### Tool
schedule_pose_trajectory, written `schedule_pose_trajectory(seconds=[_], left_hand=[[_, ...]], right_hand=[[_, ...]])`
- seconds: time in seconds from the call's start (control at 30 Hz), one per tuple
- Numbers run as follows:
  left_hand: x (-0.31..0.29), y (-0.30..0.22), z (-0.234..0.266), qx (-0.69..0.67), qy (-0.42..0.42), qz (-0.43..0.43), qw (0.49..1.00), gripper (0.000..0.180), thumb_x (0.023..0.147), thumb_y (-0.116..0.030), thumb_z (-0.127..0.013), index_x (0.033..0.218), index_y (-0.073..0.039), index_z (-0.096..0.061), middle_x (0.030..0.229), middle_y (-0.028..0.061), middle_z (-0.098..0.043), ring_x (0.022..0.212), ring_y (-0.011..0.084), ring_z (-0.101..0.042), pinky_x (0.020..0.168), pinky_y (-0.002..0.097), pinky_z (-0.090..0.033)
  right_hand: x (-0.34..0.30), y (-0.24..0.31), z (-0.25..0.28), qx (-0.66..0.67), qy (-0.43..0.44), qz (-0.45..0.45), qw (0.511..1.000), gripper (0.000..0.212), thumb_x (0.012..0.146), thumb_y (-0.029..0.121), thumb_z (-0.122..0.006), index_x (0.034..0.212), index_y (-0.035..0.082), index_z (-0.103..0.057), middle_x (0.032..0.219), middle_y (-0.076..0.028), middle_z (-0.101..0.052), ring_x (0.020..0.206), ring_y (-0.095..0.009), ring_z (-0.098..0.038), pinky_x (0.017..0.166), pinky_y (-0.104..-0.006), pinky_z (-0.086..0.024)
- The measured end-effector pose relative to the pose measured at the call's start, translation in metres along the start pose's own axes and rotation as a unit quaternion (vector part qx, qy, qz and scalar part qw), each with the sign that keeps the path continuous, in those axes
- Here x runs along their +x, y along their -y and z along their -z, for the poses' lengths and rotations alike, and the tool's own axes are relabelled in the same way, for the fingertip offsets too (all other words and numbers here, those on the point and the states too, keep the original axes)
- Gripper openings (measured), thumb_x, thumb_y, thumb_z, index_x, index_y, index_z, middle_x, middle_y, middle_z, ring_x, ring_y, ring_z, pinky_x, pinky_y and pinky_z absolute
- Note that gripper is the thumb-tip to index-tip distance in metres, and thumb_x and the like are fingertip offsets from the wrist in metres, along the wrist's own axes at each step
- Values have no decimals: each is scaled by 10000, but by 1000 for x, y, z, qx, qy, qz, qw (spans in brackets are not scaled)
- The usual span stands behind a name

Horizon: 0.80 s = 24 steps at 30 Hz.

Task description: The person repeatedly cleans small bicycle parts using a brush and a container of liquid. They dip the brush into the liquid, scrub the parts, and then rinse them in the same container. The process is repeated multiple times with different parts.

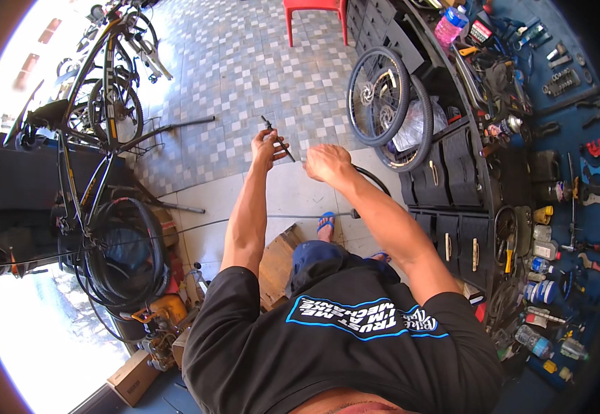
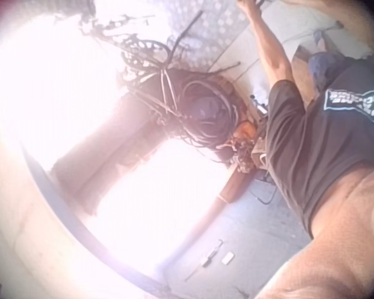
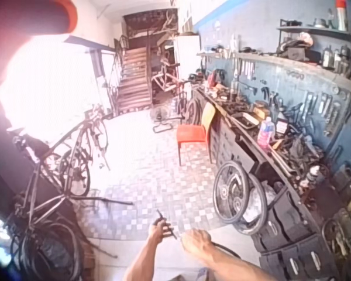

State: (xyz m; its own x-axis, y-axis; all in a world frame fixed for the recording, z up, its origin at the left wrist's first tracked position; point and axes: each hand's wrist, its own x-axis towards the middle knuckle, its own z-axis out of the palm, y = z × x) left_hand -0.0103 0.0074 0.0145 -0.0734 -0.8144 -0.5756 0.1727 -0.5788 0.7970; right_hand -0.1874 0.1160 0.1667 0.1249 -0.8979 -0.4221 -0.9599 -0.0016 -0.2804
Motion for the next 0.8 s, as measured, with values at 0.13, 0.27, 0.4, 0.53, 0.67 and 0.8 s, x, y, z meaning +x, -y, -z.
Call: schedule_pose_trajectory(seconds=[0.13,0.27,0.4,0.53,0.67,0.8], left_hand=[[0,2,-1,-8,-38,2,999,298,941,-163,-780,1097,-107,-533,945,124,-703,712,293,-747,537,420,-632],[3,2,-15,5,-51,-18,999,314,929,-157,-794,1049,-96,-510,914,126,-700,719,286,-749,541,408,-631],[11,-2,-30,21,-52,-29,998,289,940,-146,-777,1074,-74,-531,915,127,-694,712,284,-746,547,403,-637],[16,3,-38,8,-43,-23,999,276,969,-135,-736,1161,-33,-566,904,126,-686,712,291,-745,565,412,-647],[19,5,-51,7,-24,-26,999,307,991,-132,-702,1233,3,-570,896,128,-676,737,292,-748,592,420,-655],[20,10,-68,26,10,-13,1000,313,996,-153,-700,1245,-15,-569,928,132,-661,771,298,-744,639,434,-670]], right_hand=[[-9,5,17,85,19,-40,995,226,911,217,-633,950,68,-798,1071,-178,-771,1072,-333,-737,896,-432,-586],[-6,-12,9,38,2,-43,998,348,970,369,-656,1042,52,-783,1065,-201,-763,1054,-366,-730,932,-470,-559],[-10,-20,22,61,32,-61,996,362,966,371,-664,1081,48,-780,1105,-215,-752,1106,-368,-712,966,-462,-551],[-23,-24,27,57,53,-72,994,380,964,380,-669,1106,46,-779,1156,-213,-742,1154,-362,-693,997,-450,-541],[-31,-37,29,58,51,-91,993,372,965,385,-665,1114,63,-780,1164,-203,-743,1146,-361,-697,996,-457,-541],[-42,-56,21,115,50,-116,985,359,969,386,-656,1171,112,-768,1169,-188,-743,1134,-358,-698,989,-466,-545]])
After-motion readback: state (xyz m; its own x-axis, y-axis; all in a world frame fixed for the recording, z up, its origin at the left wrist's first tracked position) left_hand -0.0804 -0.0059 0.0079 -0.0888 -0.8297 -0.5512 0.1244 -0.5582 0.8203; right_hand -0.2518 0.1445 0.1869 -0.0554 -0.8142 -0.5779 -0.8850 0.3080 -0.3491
